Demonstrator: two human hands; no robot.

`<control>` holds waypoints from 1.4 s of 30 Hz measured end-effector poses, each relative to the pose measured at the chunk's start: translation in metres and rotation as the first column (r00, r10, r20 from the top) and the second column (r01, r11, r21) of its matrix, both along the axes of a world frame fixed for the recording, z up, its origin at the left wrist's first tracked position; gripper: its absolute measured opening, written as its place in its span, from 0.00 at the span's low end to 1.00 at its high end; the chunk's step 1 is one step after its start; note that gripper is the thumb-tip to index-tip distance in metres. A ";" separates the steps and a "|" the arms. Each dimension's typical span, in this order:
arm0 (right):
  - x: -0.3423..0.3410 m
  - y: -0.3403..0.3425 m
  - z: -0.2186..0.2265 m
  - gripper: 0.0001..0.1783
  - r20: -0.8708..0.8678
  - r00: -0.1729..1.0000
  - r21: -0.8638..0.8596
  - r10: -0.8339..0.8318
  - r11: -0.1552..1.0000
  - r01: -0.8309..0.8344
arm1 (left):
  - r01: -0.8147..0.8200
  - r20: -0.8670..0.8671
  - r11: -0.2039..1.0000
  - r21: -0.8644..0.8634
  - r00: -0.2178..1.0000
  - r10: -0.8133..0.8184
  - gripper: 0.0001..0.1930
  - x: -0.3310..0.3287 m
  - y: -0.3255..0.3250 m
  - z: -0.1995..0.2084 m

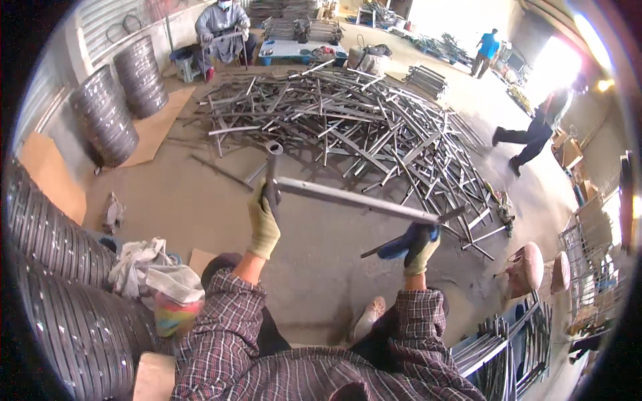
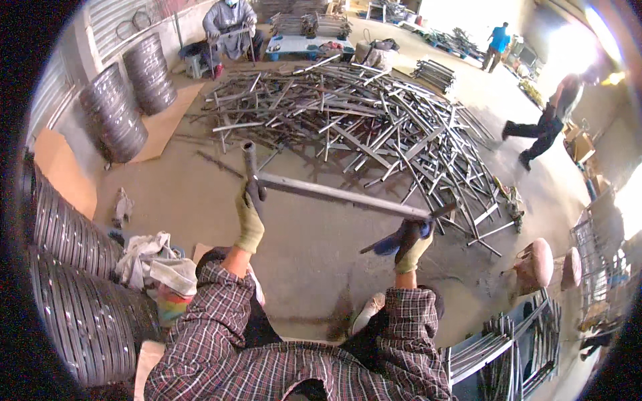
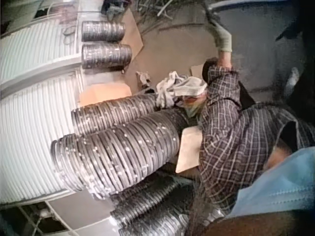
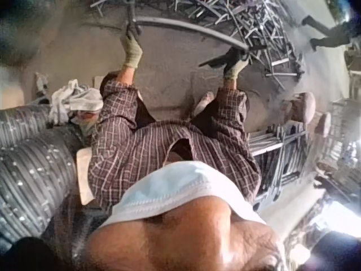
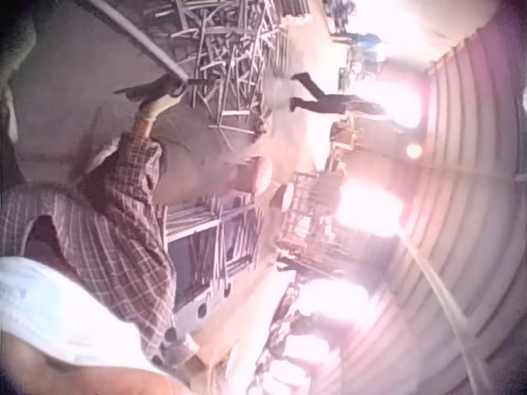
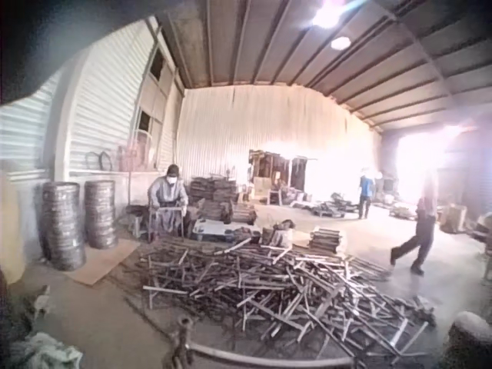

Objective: Wiping and scrubbing metal frame components using a cloth and steel wool.

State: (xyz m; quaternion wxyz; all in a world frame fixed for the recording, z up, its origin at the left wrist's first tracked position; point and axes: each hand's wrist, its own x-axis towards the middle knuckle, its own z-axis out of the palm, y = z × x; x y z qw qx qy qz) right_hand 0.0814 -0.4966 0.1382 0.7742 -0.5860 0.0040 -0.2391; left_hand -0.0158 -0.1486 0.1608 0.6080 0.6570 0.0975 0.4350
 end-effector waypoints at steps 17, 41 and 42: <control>-0.020 0.142 0.272 0.19 0.529 0.791 -0.703 0.307 0.681 0.205 | 0.456 0.456 0.595 -0.662 0.875 -0.162 0.23 0.027 0.034 -0.079; 0.006 -0.027 -0.019 0.09 0.370 0.757 0.687 0.538 0.389 -0.613 | 0.108 0.452 0.852 0.513 0.809 -0.375 0.27 0.037 -0.028 0.278; -0.001 -0.018 -0.005 0.09 0.335 0.764 0.711 0.552 0.384 -0.589 | 0.127 0.328 0.792 0.597 0.862 -0.386 0.25 0.043 -0.042 0.276</control>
